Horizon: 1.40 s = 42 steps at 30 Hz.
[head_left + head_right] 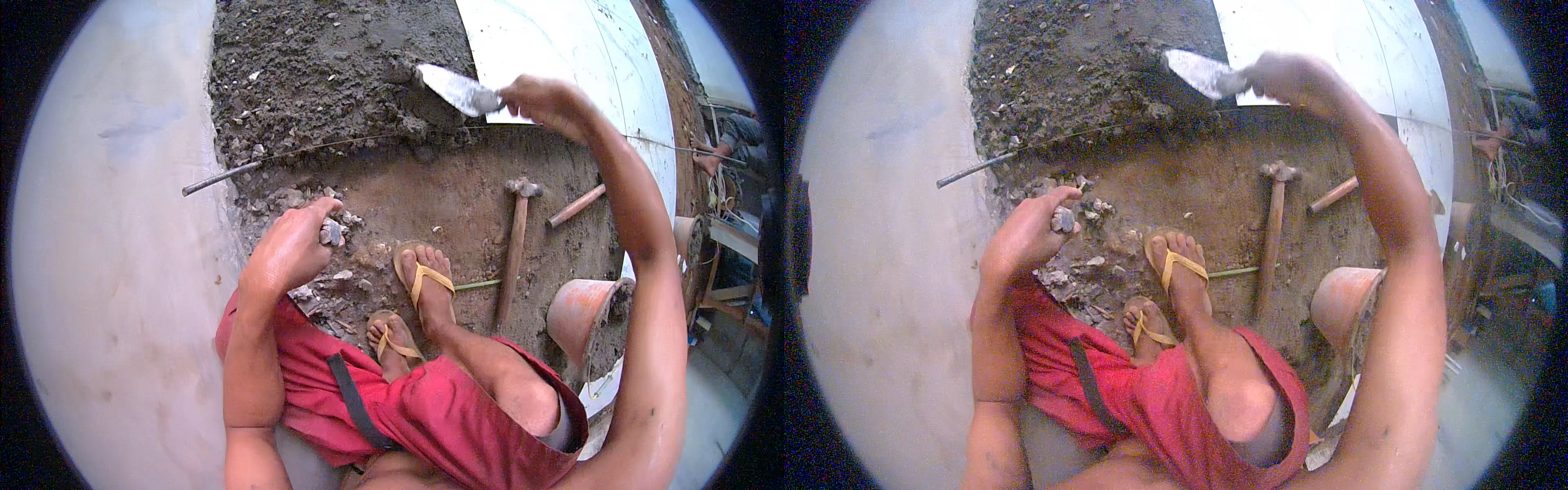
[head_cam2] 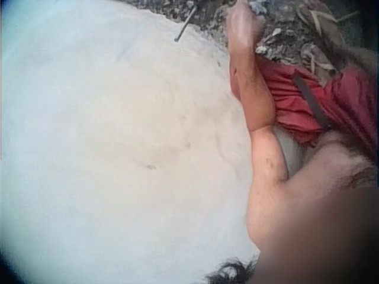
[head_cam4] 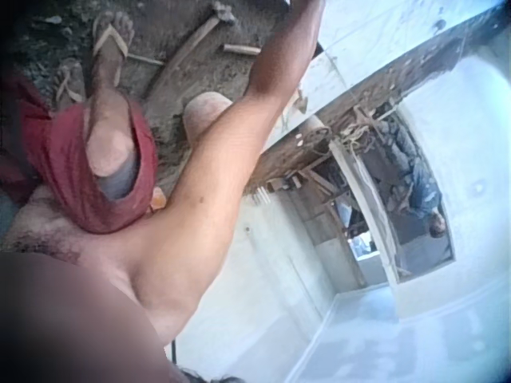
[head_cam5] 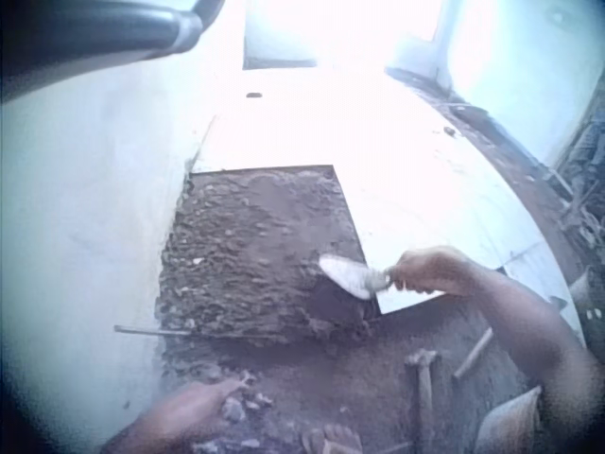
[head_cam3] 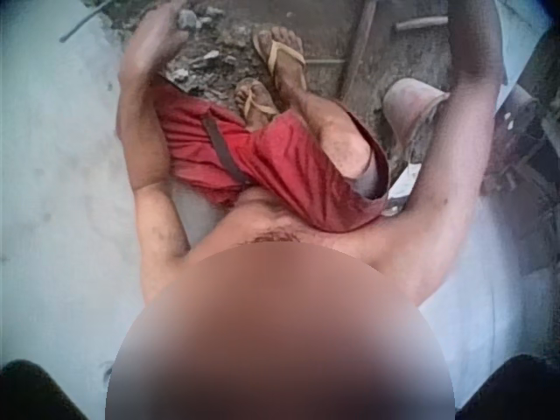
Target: The person prepares the floor by spreading and leveling cement with a trowel and hammer. They then place a large white tile onto the prepared area, adjusting its position to align with existing tiles.
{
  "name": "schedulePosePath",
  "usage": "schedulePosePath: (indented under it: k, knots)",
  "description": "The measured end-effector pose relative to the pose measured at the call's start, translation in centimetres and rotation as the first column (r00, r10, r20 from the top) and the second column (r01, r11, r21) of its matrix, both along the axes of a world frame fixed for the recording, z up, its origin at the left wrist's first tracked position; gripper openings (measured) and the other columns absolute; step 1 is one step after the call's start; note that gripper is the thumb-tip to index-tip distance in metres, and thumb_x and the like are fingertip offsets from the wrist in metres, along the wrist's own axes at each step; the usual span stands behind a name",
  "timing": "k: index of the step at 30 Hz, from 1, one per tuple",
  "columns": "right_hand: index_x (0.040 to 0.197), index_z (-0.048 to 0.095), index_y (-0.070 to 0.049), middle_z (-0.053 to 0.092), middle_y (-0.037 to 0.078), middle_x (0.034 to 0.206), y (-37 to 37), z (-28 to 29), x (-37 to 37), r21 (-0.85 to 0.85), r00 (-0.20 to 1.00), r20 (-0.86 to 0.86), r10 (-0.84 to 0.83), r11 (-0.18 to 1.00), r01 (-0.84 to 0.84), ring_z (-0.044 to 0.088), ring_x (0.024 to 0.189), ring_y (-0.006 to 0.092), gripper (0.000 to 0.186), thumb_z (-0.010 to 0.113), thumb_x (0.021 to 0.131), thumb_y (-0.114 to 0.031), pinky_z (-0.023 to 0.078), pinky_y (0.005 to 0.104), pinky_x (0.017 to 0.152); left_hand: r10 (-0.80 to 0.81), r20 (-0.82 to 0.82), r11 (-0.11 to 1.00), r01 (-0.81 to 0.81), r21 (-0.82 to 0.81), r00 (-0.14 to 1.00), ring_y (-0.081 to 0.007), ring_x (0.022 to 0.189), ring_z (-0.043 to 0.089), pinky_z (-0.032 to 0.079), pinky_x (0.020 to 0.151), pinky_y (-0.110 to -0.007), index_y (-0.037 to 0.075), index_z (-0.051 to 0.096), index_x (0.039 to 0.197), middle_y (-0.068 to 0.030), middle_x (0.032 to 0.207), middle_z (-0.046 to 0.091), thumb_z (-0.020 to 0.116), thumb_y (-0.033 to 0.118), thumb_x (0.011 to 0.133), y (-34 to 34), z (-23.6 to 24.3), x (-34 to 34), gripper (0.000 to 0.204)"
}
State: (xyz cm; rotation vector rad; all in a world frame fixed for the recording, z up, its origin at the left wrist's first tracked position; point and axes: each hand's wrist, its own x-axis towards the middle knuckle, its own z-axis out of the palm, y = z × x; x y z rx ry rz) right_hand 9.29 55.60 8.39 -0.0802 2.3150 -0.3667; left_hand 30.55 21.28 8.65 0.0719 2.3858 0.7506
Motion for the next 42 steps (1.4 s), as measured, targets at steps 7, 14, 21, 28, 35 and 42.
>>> schedulePosePath:
  k: [7,14,21,28,35,42]
  knots:
    - [0.094,0.067,-0.003,0.066,0.021,0.090,3.7,-0.1,1.7,0.240,0.916,-0.174,0.361,0.918,-0.316,0.064,0.085,0.0350,0.041,0.046,0.091,-0.039,0.050,0.0448,0.079,0.025,-0.051,1.000,-0.025,0.002,0.998,-0.0358,0.093,0.062,0.048,0.081,-0.040,0.006,0.056,0.117,-0.0203,0.100,0.064,0.069,0.013,0.077,0.1,0.9,-0.8,0.043]
    - [0.093,0.063,-0.007,0.067,0.016,0.082,-1.6,-0.3,7.5,0.424,0.790,-0.225,0.570,0.787,-0.447,0.067,0.078,0.0346,0.034,0.048,0.091,-0.037,0.053,0.0454,0.072,0.020,-0.047,1.000,-0.020,-0.005,0.999,-0.0345,0.092,0.063,0.048,0.079,-0.040,0.007,0.056,0.116,-0.0201,0.099,0.064,0.070,0.011,0.076,-0.2,0.6,-0.6,0.043]
    - [0.091,0.062,-0.005,0.065,0.020,0.090,5.9,-2.0,6.9,0.410,0.861,-0.307,0.406,0.873,-0.265,0.063,0.087,0.0380,0.037,0.045,0.093,-0.037,0.050,0.0495,0.073,0.069,0.011,0.997,-0.069,-0.022,0.998,-0.0345,0.090,0.064,0.048,0.077,-0.040,0.008,0.056,0.116,-0.0186,0.095,0.066,0.069,0.011,0.077,-0.1,1.7,-1.1,0.042]
    - [0.078,0.055,-0.008,0.053,0.001,0.066,7.4,-6.0,12.4,-0.474,0.787,0.373,-0.492,0.628,0.617,0.052,0.057,0.0102,0.047,0.045,0.094,-0.050,0.044,0.0252,0.051,0.037,-0.014,0.999,-0.037,-0.014,0.999,-0.0360,0.094,0.062,0.048,0.080,-0.041,0.008,0.054,0.118,-0.0201,0.100,0.064,0.069,0.013,0.077,-0.8,0.8,-0.7,0.044]
    - [0.089,0.052,-0.005,0.050,0.001,0.069,-10.7,-12.8,14.8,-0.632,0.636,0.467,-0.614,0.271,0.726,0.050,0.055,0.0122,0.038,0.046,0.094,-0.042,0.048,0.0281,0.050,-0.020,-0.016,1.000,0.021,0.011,1.000,-0.0374,0.094,0.061,0.047,0.081,-0.043,0.008,0.053,0.121,-0.0227,0.100,0.063,0.070,0.015,0.076,0.0,-0.5,-0.5,0.049]
    - [0.083,0.056,-0.005,0.053,0.004,0.068,-16.5,-15.8,13.1,-0.689,0.957,0.280,-0.074,0.679,0.254,0.053,0.055,0.0146,0.042,0.043,0.096,-0.042,0.047,0.0325,0.050,-0.065,0.064,0.989,0.056,0.136,0.996,-0.0337,0.084,0.064,0.049,0.073,-0.039,0.006,0.063,0.089,-0.0157,0.086,0.066,0.066,0.007,0.073,1.0,0.4,-0.8,0.016]
